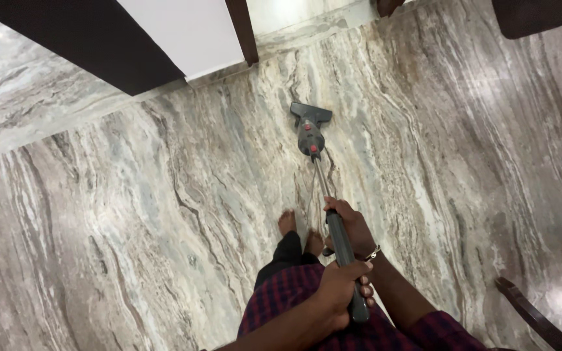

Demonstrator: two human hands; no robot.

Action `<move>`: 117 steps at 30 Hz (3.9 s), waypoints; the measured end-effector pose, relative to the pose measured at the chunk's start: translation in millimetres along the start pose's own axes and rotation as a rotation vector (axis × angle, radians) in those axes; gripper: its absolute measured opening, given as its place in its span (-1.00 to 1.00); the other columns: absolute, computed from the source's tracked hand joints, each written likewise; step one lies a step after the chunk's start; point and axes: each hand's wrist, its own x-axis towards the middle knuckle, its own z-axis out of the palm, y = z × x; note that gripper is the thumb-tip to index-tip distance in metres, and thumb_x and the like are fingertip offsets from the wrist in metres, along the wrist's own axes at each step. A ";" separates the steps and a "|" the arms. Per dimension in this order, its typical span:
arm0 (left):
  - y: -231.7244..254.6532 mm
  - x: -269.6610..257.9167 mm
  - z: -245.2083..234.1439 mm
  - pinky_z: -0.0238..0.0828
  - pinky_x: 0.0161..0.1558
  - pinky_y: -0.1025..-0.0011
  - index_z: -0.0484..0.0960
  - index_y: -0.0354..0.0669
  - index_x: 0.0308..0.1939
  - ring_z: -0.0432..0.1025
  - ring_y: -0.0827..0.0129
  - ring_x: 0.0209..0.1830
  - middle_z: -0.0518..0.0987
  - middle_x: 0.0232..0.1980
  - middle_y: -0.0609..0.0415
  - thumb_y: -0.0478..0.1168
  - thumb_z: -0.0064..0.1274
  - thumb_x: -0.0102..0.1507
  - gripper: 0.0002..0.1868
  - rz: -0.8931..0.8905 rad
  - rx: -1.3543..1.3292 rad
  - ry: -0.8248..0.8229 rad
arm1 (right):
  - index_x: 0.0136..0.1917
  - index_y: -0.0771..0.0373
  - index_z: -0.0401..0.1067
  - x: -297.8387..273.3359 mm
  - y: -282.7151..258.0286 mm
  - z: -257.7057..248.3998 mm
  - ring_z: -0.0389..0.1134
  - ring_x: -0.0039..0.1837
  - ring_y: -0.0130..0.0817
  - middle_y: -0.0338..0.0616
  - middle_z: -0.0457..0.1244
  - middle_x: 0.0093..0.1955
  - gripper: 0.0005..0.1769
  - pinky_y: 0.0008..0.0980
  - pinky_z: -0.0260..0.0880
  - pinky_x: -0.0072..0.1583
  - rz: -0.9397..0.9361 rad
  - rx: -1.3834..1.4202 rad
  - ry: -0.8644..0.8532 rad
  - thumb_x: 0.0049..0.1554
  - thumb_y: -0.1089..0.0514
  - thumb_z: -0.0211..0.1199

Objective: The person vacuums a marbled floor using a vacuum cleaner, moving the cleaner head across the floor tiles and through a doorway into another room.

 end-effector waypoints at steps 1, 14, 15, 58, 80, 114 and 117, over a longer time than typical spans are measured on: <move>3.3 1.4 2.2 0.36 -0.51 0.37 0.36 -0.11 -0.22 0.31 0.43 -0.56 0.37 -0.44 0.13 -0.29 0.15 0.29 -0.78 0.002 0.005 -0.002 | 0.49 0.27 0.24 4.0 0.6 -1.7 0.35 -0.09 -0.32 -0.13 0.30 0.19 0.02 -0.39 0.39 0.00 0.068 -0.036 -0.019 -0.20 0.08 0.53; 50.3 2.6 33.9 0.38 -0.49 0.39 0.29 -0.07 -0.18 0.31 0.46 -0.54 0.35 -0.40 0.16 -0.14 0.23 0.32 -0.65 -0.047 0.044 0.010 | 0.57 0.25 0.19 33.4 17.5 -13.5 0.34 -0.07 -0.43 -0.14 0.30 0.23 -0.02 -0.45 0.36 0.03 0.117 -0.012 0.005 -0.05 0.08 0.47; 50.3 4.6 35.6 0.37 -0.50 0.39 0.28 -0.07 -0.18 0.30 0.46 -0.54 0.34 -0.40 0.16 -0.16 0.23 0.32 -0.65 -0.036 0.032 0.001 | 0.55 0.24 0.22 35.3 18.2 -16.6 0.34 -0.10 -0.44 -0.16 0.32 0.19 -0.04 -0.46 0.38 -0.02 0.234 -0.039 -0.007 -0.08 0.08 0.46; 152.9 102.5 160.5 0.41 -0.45 0.31 0.31 -0.02 -0.23 0.33 0.40 -0.52 0.36 -0.39 0.14 0.12 0.15 0.33 -0.59 0.059 -0.102 -0.094 | 0.35 0.34 0.39 193.4 47.2 -127.0 0.15 -0.33 -0.52 -0.28 0.21 0.01 -0.52 -0.51 0.24 -0.35 0.758 0.702 0.159 0.20 0.13 0.22; 198.6 146.2 219.9 0.42 -0.43 0.34 0.34 -0.07 -0.19 0.32 0.42 -0.50 0.36 -0.38 0.15 0.28 0.08 0.31 -0.48 0.127 -0.165 -0.097 | 0.30 0.27 0.37 260.2 70.0 -187.8 0.15 -0.16 -0.69 -0.39 0.21 0.04 -0.29 -0.61 0.26 -0.11 0.315 0.150 -0.072 -0.16 0.37 0.39; 273.6 179.0 260.0 0.34 -0.53 0.38 0.32 -0.03 -0.20 0.29 0.45 -0.58 0.36 -0.42 0.16 0.16 -0.01 0.38 -0.62 0.215 -0.183 -0.002 | 0.43 0.22 0.28 350.5 124.8 -219.9 0.39 -0.11 -0.37 -0.21 0.32 0.12 -0.13 -0.40 0.43 -0.05 0.086 -0.155 -0.164 -0.16 0.33 0.41; 278.6 188.5 268.4 0.33 -0.55 0.38 0.34 -0.02 -0.22 0.28 0.45 -0.60 0.34 -0.45 0.18 0.15 0.00 0.36 -0.63 0.219 -0.241 -0.010 | 0.51 0.20 0.30 362.9 124.7 -223.3 0.41 0.01 -0.38 -0.24 0.35 0.17 -0.30 -0.38 0.43 0.09 -0.008 -0.156 -0.137 0.10 0.36 0.30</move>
